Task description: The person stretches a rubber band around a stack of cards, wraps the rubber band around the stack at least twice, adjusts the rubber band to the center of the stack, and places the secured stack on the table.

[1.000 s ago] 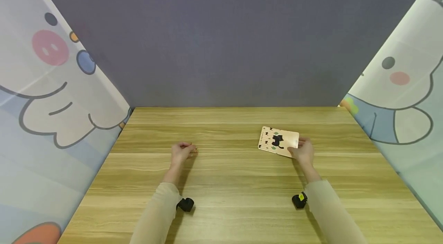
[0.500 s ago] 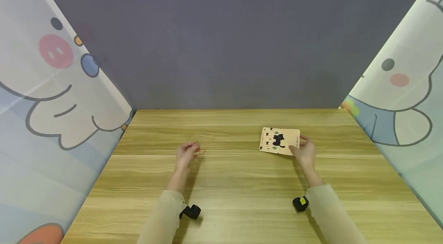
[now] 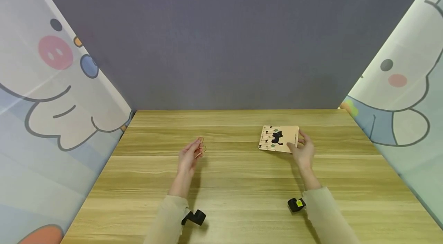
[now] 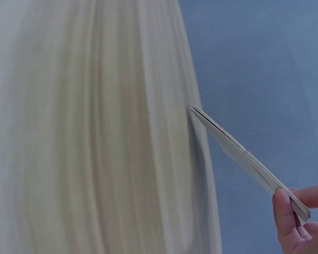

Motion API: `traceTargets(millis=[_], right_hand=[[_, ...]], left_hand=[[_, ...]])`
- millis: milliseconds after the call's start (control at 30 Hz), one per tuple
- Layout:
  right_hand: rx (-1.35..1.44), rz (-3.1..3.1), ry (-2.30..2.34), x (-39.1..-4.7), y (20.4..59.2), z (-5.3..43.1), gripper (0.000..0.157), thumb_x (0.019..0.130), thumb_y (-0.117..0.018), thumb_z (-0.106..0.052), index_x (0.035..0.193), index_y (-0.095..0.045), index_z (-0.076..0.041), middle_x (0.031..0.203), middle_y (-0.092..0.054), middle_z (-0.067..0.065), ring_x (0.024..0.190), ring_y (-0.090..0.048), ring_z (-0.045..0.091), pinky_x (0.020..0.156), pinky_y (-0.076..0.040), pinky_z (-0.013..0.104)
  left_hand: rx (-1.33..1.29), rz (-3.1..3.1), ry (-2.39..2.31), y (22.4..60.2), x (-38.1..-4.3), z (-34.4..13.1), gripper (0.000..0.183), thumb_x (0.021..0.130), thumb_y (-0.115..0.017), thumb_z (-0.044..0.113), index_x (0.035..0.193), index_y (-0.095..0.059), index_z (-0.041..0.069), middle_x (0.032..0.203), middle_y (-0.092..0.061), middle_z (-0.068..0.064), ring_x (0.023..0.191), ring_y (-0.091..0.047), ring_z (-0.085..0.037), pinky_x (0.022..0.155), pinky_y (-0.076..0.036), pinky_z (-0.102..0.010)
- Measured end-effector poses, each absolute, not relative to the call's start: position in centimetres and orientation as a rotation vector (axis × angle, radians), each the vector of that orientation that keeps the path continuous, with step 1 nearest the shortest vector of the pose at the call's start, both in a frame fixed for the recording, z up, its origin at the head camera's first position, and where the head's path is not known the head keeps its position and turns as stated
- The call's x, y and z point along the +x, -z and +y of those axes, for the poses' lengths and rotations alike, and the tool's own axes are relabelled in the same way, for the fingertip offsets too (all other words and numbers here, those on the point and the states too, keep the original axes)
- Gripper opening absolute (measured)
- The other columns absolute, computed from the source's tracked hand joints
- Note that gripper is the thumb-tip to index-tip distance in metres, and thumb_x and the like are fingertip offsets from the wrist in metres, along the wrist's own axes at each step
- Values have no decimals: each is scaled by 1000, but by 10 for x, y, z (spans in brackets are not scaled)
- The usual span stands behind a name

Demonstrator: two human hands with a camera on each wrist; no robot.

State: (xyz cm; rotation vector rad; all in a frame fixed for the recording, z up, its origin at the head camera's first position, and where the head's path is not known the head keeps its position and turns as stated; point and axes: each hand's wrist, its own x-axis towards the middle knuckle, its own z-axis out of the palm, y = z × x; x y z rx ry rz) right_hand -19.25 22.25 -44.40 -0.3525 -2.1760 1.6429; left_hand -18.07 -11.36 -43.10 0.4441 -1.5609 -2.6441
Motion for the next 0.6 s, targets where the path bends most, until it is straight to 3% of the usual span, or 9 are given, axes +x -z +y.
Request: traceTargets(millis=[133,367,500,600], right_hand=[[-367,-2112,-1722,-191,439,216,61,74,-59,15,130,-37,3,98,-49,24,64,-61,11,51,-52,26],[-213,-1898,-1924,-193,447,213,62,71,-64,13,128,-42,0,89,-55,13,60,-61,5,49,-51,21],[-225,-1868,-1998,-190,442,207,62,73,-62,14,129,-41,0,95,-54,17,62,-61,5,52,-51,22],[-331,-1939,-1965,-185,427,195,62,74,-58,17,130,-38,2,101,-51,23,63,-60,0,57,-52,21]], left_hand=[[366,-1552,2692,427,-177,-111,38,90,-52,10,123,-46,-7,79,-65,-1,63,-57,-9,55,-43,-18],[248,-1592,2696,426,-175,-108,36,95,-41,8,130,-42,4,97,-63,-5,71,-58,-12,69,-47,-21],[212,-1565,2702,428,-174,-104,40,92,-46,4,131,-42,8,109,-60,-13,68,-60,-12,65,-48,-20],[47,-1500,2699,445,-180,-104,47,86,-55,2,131,-41,4,112,-58,-17,69,-62,-12,65,-50,-20]])
